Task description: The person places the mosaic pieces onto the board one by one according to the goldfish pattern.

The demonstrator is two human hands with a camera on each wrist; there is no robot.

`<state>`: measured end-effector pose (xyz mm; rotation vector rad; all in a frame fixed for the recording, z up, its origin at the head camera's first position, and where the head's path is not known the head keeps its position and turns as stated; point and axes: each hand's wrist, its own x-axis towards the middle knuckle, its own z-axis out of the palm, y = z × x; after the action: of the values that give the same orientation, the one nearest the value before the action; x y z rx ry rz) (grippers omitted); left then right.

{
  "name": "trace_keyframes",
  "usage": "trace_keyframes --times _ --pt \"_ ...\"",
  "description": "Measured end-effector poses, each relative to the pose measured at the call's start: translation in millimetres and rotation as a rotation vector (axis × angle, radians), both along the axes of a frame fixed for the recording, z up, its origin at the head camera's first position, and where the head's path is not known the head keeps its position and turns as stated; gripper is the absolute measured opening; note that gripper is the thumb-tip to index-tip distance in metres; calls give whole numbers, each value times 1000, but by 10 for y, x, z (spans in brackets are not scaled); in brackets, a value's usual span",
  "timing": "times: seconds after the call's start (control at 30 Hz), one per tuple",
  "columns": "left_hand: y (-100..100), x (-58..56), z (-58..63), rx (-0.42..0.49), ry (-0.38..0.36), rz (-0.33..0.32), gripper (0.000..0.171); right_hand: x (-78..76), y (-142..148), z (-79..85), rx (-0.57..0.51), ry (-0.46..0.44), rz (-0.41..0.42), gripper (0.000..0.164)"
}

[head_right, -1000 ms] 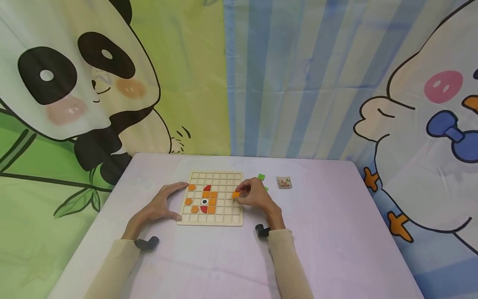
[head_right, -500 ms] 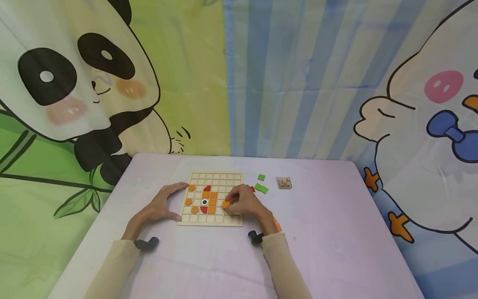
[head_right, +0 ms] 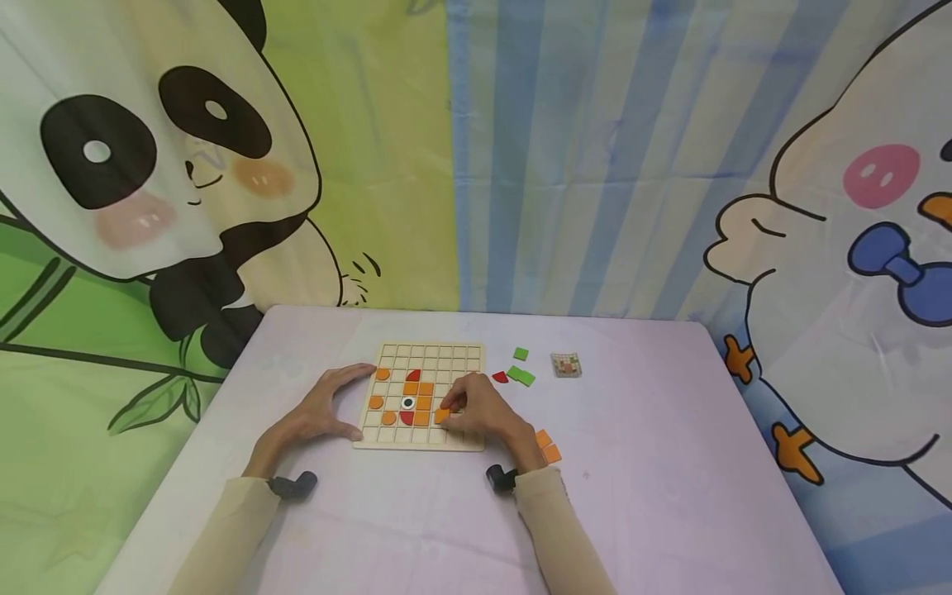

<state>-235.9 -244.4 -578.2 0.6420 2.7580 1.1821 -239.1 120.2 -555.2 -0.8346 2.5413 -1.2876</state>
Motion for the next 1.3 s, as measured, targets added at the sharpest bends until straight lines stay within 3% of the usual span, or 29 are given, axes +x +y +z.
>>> trace_keyframes --times 0.37,0.93,1.17,1.3 --pt "-6 -19 -12 0 -2 -5 124 19 -13 10 -19 23 41 16" --pt "-7 -17 -28 4 -18 -1 124 49 -59 62 58 -4 6 23" --pt "-8 -12 -19 -6 -8 -1 124 62 42 124 19 -67 -5 34" --pt "-10 -19 -11 1 -13 -7 126 75 192 197 23 -41 -6 39"
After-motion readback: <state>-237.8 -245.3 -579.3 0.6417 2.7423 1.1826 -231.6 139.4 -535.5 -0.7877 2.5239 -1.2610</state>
